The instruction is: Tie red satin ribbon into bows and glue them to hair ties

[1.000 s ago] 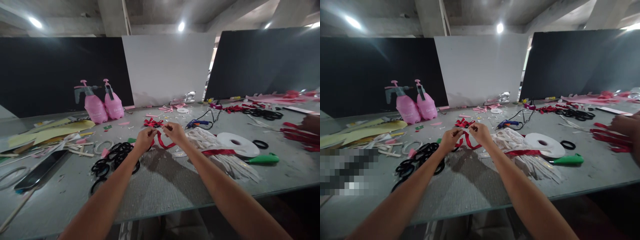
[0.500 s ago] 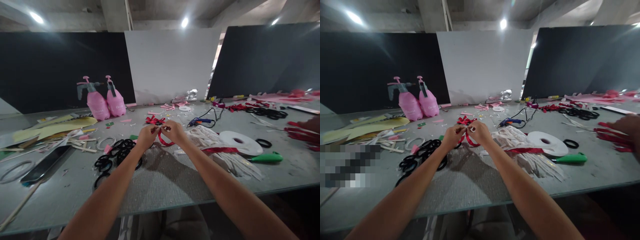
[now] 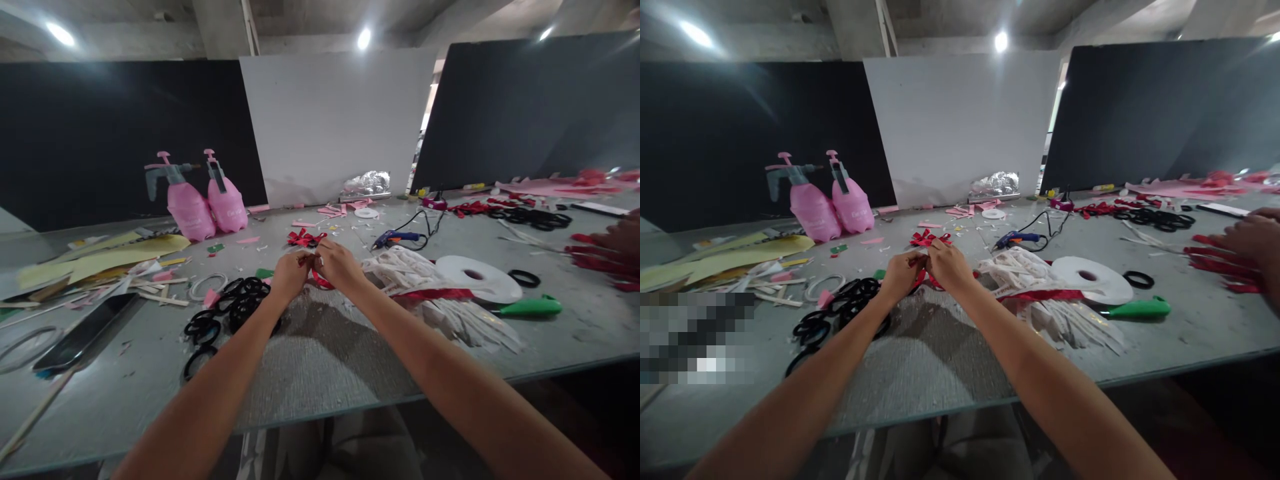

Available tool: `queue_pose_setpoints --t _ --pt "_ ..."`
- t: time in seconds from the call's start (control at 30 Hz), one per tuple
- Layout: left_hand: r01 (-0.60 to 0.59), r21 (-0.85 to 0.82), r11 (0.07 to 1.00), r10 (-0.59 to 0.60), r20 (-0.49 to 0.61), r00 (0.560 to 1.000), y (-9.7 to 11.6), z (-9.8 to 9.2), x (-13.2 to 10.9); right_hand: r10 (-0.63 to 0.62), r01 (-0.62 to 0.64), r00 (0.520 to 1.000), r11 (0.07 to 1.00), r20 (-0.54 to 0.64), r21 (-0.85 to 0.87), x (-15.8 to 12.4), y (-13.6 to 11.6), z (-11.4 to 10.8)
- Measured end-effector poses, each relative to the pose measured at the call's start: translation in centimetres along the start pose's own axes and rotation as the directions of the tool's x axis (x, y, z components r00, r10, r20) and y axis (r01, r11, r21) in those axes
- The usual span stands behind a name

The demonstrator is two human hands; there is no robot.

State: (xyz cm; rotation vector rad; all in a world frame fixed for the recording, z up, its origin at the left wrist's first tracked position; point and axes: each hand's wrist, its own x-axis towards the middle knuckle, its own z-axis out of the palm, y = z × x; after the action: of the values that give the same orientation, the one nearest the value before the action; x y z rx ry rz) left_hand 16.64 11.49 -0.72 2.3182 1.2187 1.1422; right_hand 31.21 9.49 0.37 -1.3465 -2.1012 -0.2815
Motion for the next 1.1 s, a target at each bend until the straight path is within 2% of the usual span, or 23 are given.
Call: queue_pose_setpoints --t 0.13,0.23,0.37,0.43,0.6,0.83,1.1 --pt "0.015 -0.005 1.0 -0.015 0.022 1.0 -0.2 0.0 0.0 0.003 -0.003 1.0 0.999 0.015 0.049 0.1 0.1 0.0" --pt "0.022 -0.064 0.998 -0.021 0.016 1.0 -0.4 -0.1 0.2 0.03 -0.027 0.999 0.979 -0.012 0.203 0.2 0.9 0.3" --pt "0.02 -0.176 0.984 -0.026 -0.033 0.999 -0.4 -0.2 0.5 0.186 -0.126 0.976 0.91 -0.115 0.396 0.1 2.1 0.4" --pt "0.024 -0.211 0.977 -0.034 -0.043 0.999 -0.3 -0.2 0.6 0.201 -0.11 0.964 0.895 -0.171 0.433 0.0 2.2 0.3" --pt "0.061 -0.253 0.965 -0.072 -0.036 0.997 0.2 -0.4 0.7 0.118 -0.018 0.97 0.906 -0.212 0.423 -0.1 1.8 -0.2" --pt "0.011 -0.204 0.979 -0.025 -0.063 0.998 0.2 -0.7 0.4 0.067 0.011 0.983 0.906 -0.168 0.424 -0.1 1.4 -0.4" --pt "0.03 -0.147 0.989 -0.039 -0.06 0.997 -0.4 -0.6 0.3 0.04 0.016 0.99 0.922 -0.136 0.386 -0.1 1.4 -0.4"
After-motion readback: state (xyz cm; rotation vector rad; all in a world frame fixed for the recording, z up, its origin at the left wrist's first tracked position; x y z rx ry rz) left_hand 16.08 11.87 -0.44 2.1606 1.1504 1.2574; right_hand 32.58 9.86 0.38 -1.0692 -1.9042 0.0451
